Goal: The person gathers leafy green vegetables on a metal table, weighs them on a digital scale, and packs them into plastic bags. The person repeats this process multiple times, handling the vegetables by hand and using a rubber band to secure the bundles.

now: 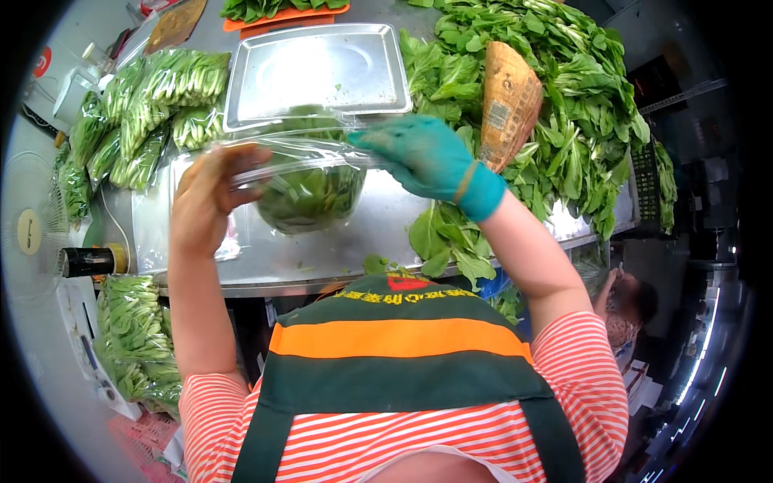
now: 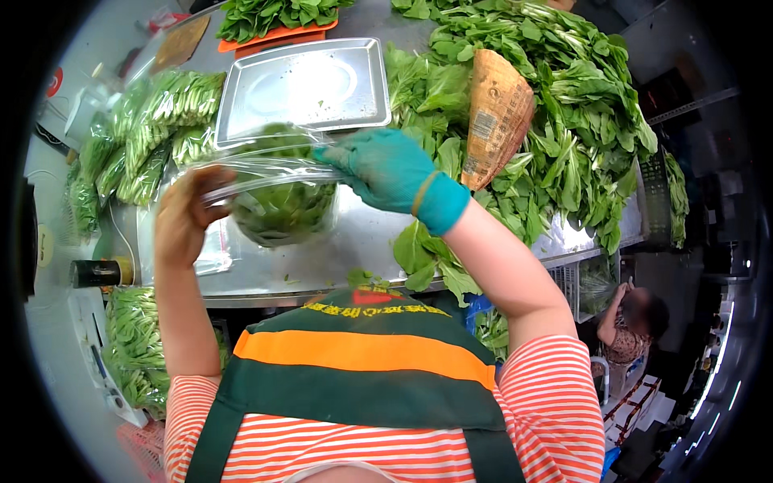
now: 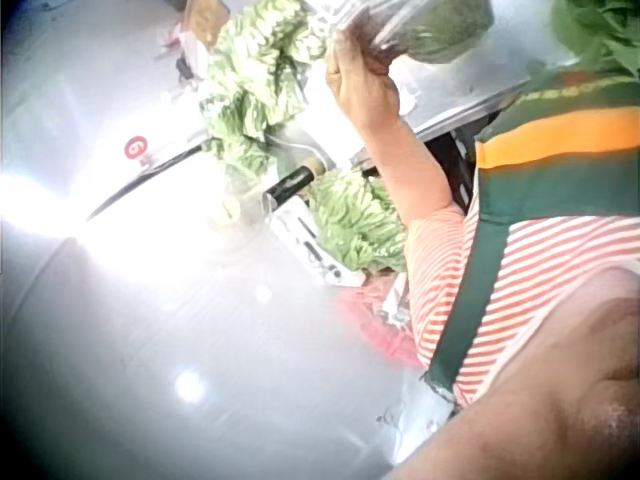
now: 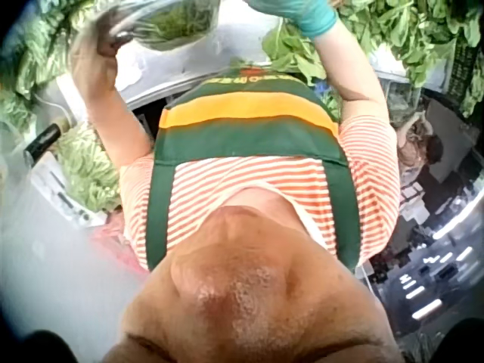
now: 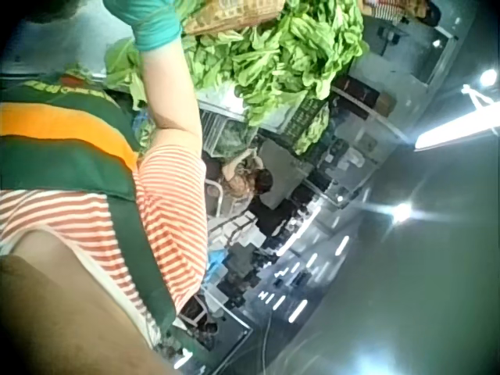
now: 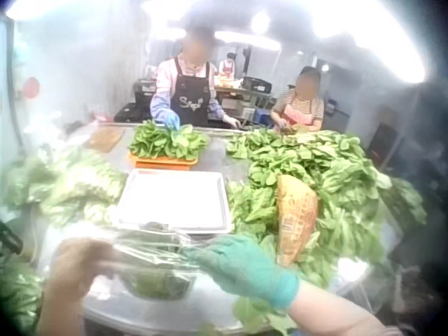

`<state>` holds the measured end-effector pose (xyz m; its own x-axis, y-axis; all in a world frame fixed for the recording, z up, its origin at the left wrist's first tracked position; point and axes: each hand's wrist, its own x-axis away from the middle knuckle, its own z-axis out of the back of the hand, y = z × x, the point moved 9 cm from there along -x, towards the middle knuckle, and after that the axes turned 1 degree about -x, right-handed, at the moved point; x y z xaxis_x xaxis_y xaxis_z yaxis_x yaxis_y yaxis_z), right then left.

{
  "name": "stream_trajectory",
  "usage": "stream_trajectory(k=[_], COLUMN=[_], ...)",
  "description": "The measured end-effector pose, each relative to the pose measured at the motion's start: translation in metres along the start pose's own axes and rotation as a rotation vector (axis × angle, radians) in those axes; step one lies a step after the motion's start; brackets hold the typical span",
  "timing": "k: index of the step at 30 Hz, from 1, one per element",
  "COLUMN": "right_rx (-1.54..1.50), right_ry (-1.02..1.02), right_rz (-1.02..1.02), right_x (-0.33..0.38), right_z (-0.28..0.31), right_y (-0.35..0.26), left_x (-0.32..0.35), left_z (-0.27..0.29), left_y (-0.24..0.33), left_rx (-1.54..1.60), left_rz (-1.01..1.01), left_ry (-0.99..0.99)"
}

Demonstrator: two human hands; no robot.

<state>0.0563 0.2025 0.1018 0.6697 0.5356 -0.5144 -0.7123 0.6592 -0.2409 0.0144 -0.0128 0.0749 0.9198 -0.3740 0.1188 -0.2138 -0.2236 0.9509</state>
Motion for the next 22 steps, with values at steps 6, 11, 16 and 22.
stream_trajectory(k=[6, 11, 16, 22], right_rx=[0.247, 0.526, 0.078, -0.073], right_ry=[0.306, 0.456, -0.218, 0.401], right_rz=[0.029, 0.212, -0.28, -0.082], right_x=[-0.053, -0.045, 0.019, -0.089], right_z=[0.089, 0.132, 0.009, 0.016], right_y=[0.045, 0.016, 0.072, 0.067], left_x=[-0.043, -0.029, -0.019, -0.013], left_z=[-0.02, -0.029, -0.004, 0.016], left_y=[0.072, 0.071, -0.148, -0.175], left_rx=[-0.057, -0.154, -0.102, -0.172], left_rz=[-0.408, -0.637, 0.289, 0.293], left_ry=[-0.025, 0.091, 0.116, 0.135])
